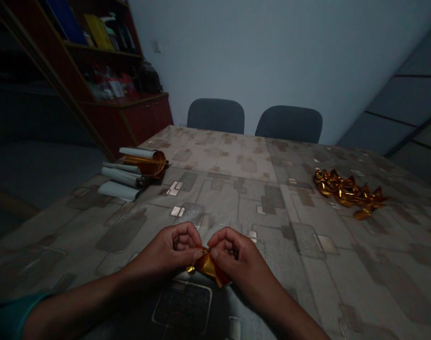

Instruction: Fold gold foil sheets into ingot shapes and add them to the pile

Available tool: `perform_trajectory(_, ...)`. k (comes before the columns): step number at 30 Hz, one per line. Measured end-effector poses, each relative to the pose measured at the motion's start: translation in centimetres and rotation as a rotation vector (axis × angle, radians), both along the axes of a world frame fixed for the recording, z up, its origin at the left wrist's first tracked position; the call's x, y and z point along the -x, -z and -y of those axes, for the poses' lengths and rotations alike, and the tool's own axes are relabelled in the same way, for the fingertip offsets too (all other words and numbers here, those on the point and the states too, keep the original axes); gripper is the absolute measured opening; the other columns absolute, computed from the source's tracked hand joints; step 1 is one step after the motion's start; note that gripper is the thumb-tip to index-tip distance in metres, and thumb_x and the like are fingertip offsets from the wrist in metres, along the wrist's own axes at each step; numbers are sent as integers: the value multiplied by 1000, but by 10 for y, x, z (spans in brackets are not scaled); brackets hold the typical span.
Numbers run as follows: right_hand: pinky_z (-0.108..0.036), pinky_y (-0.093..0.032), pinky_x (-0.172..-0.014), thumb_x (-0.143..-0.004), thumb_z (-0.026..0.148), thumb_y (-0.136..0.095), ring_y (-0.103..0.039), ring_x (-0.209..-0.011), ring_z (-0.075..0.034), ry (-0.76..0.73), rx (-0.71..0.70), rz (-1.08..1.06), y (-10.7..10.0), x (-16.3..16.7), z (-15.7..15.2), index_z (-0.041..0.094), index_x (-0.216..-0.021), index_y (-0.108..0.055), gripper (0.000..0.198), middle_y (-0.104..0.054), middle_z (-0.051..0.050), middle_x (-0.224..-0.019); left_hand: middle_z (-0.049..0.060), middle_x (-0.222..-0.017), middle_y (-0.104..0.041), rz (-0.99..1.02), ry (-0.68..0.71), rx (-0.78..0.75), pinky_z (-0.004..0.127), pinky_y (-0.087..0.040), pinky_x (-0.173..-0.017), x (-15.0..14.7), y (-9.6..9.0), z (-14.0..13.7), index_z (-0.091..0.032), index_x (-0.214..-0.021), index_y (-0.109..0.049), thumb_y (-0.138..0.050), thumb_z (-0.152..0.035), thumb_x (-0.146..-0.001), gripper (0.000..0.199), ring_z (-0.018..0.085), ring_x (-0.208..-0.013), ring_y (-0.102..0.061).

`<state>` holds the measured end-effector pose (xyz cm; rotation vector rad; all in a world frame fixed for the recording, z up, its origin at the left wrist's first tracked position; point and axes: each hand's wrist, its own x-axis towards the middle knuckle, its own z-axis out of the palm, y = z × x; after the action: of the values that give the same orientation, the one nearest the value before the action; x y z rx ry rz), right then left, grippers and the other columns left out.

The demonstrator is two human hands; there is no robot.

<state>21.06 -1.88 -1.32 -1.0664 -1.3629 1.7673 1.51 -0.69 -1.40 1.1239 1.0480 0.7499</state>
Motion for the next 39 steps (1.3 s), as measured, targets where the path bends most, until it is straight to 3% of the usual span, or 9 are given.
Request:
perform_trajectory(12,-24,-31,-49,-85,36,-62,-42,-54,-11,31,-120,121,-2,9,3,20,-89,-59,17,-48,4,-65,-6,-59,-53,35,-62,-36,18,-32,-49,-6,6,1,-17,-76,-52,-73,-22,-67,23,6,-53,-43)
perform_trajectory(20,-25,-29,-46,-79,37,-66,-39,-51,-10,83,-115,124,2,12,1,20,-87,-58,20,-46,5,-61,-7,-59,-53,53,-53,-6,18,-31,-42,-8,8,2,-18,-79,-50,-73,-32,-70,29,6,-45,-41)
perform_trajectory(26,-24,-29,-47,-80,45,-67,-42,-53,-10,46,-46,36,1,11,2,19,-86,-57,28,-50,2,-65,-6,-66,-55,134,-4,61,17,-32,-42,-6,7,1,-18,-85,-51,-79,-35,-67,37,5,-47,-44)
perform_trajectory(34,-25,-29,-48,-82,38,-67,-41,-55,-11,65,-77,45,10,11,3,20,-87,-59,20,-49,2,-65,-5,-64,-53,119,-17,48,16,-30,-43,-5,8,2,-16,-84,-57,-79,-34,-69,32,5,-49,-43)
perform_trajectory(39,-25,-29,-48,-82,44,-67,-43,-56,-11,73,-66,31,10,13,2,20,-88,-58,26,-51,2,-67,-5,-65,-54,147,-12,56,15,-31,-39,-6,12,2,-17,-84,-54,-80,-39,-70,37,5,-46,-42)
